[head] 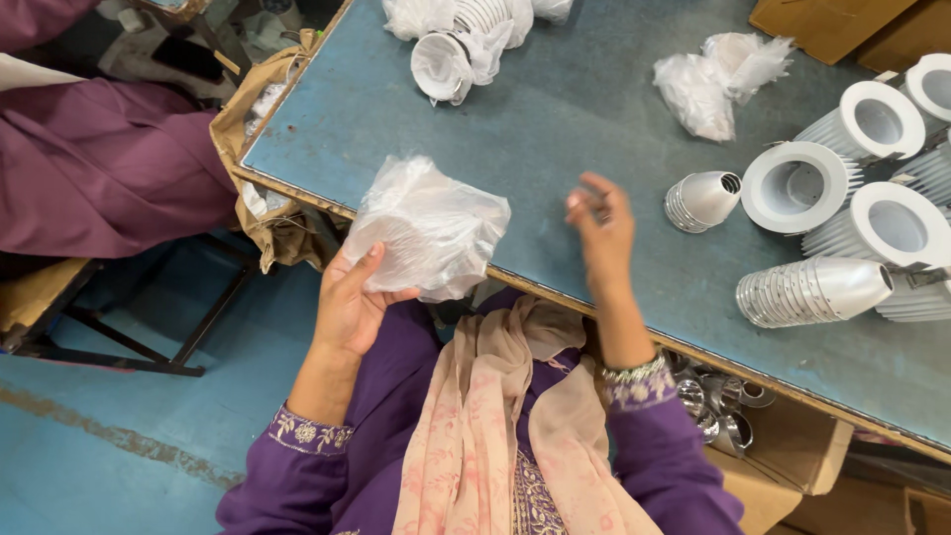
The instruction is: The person assembles light fixture components by hand. They pick up a white plastic housing and a clear plastic reflector, fit the reflector into the housing, and place the assembled unit into a cardboard box. The person repeats this process for several units.
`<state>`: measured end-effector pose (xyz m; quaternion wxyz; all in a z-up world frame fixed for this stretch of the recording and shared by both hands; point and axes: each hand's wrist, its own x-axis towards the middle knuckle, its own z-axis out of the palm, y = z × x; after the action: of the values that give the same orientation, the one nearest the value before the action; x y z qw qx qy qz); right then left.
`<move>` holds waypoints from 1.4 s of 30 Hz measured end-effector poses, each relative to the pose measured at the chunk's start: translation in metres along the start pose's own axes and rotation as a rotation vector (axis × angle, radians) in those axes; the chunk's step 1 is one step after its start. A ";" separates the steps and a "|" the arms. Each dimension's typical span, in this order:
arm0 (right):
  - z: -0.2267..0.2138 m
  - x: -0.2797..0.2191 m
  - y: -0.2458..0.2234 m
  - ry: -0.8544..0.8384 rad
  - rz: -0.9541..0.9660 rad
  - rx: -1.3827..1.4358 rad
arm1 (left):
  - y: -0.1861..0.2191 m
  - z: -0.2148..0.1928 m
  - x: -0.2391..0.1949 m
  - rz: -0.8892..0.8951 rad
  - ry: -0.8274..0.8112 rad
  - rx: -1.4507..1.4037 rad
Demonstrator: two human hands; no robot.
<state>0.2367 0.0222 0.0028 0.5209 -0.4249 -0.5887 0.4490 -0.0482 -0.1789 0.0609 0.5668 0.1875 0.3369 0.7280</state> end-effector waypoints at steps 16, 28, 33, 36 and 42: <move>0.017 -0.022 0.021 -0.283 0.564 1.160 | -0.059 0.097 0.156 0.317 -0.375 1.159; 0.022 -0.026 0.019 -0.121 0.436 1.042 | -0.075 0.081 0.131 0.293 -0.150 1.015; 0.017 -0.030 -0.006 -0.199 0.408 1.253 | -0.066 0.105 0.126 0.438 -0.173 1.007; 0.016 -0.032 -0.016 -0.222 0.351 1.305 | -0.057 0.126 0.118 0.521 -0.243 1.048; 0.012 -0.033 -0.012 -0.204 0.369 1.422 | -0.031 0.171 0.098 0.875 -0.381 1.362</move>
<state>0.2274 -0.0133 0.0065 0.5292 -0.0335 -0.1203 0.8393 0.0576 -0.0338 0.1489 0.0424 0.7237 0.4987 0.4752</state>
